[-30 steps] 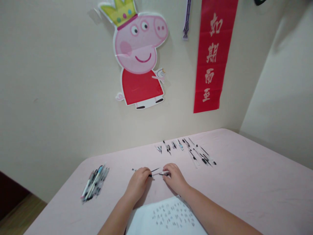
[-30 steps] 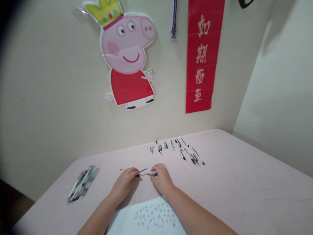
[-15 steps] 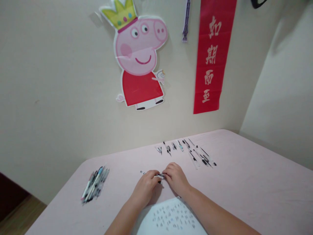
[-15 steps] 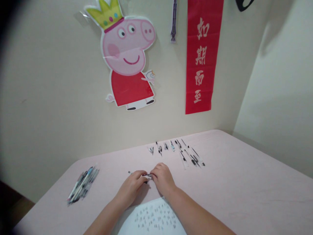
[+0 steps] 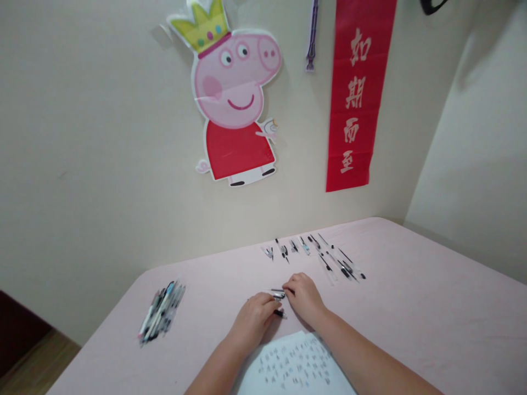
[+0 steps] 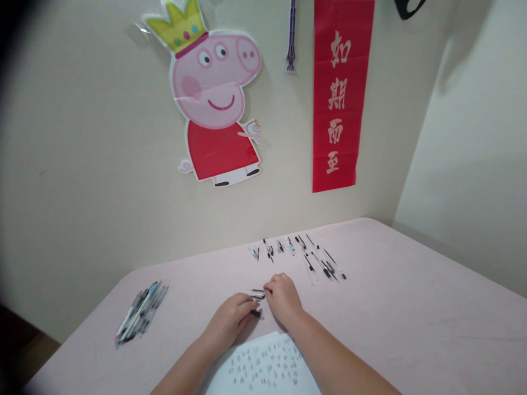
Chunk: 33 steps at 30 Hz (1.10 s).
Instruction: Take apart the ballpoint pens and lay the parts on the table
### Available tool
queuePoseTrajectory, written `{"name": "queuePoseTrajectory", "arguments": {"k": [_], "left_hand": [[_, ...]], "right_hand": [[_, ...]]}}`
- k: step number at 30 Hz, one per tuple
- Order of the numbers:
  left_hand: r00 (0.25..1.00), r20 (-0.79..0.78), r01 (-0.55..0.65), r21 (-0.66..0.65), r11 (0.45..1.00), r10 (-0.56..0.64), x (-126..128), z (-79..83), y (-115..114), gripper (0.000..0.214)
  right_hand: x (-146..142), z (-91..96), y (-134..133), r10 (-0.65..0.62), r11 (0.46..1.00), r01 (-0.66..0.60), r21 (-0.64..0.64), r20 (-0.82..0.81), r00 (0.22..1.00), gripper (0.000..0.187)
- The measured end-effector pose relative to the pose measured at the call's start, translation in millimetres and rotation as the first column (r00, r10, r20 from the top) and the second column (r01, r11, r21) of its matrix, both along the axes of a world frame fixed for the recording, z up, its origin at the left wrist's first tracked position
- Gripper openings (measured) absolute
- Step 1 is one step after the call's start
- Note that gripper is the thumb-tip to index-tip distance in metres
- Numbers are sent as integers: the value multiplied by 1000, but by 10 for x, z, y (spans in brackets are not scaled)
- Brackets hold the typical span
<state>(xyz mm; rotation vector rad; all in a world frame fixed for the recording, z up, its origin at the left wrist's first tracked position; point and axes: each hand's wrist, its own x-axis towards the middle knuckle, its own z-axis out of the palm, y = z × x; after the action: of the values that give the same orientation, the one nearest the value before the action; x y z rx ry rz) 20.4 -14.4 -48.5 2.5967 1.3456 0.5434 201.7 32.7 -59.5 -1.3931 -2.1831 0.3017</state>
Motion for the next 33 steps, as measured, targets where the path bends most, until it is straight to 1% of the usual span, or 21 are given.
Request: {"name": "queuePoseTrajectory", "arguments": {"k": [3, 5, 8, 10, 13, 16, 20, 23, 24, 27, 28, 33], "left_hand": [[999, 8, -51, -7, 999, 52, -54, 68, 0, 33], [994, -2, -105, -7, 994, 105, -129, 122, 4, 26], [987, -30, -159, 0, 987, 159, -255, 182, 14, 17], [985, -49, -167, -7, 986, 167, -306, 191, 22, 19], [985, -53, -164, -21, 986, 163, -308, 153, 31, 24], [987, -33, -160, -26, 987, 159, -254, 96, 41, 26], [987, 2, -158, -24, 987, 158, -195, 50, 56, 27], [985, 24, -170, -18, 985, 170, -190, 18, 67, 25], [984, 33, -176, -13, 984, 177, -195, 5, 71, 24], [978, 70, -197, -4, 980, 197, -220, -34, 79, 22], [976, 81, -205, -2, 979, 204, -229, -43, 80, 21], [963, 103, -248, -10, 969, 247, -266, -39, 60, 20]], "right_hand": [[5, 21, -13, 23, 1000, -23, -5, 67, 998, 21], [9, 24, -17, 32, 999, -31, -10, 87, 996, 22], [4, 17, -24, 32, 999, -31, -13, 80, 996, 23], [-9, 11, -32, 32, 999, -31, -14, 66, 997, 23], [-35, 8, -50, 67, 998, -66, -24, 59, 996, 23], [-62, 26, -76, 104, 994, -102, -27, 58, 993, 25], [-96, 97, -139, 124, 992, -123, -19, 80, 989, 26], [-122, 165, -206, 146, 989, -141, -49, 131, 981, 21], [-134, 182, -228, 149, 988, -142, -60, 148, 978, 23], [-177, 209, -277, 165, 985, -152, -78, 211, 963, 44], [-195, 212, -286, 172, 984, -157, -78, 239, 956, 47], [-284, 244, -283, 211, 977, -204, -57, 381, 900, 47]]}}
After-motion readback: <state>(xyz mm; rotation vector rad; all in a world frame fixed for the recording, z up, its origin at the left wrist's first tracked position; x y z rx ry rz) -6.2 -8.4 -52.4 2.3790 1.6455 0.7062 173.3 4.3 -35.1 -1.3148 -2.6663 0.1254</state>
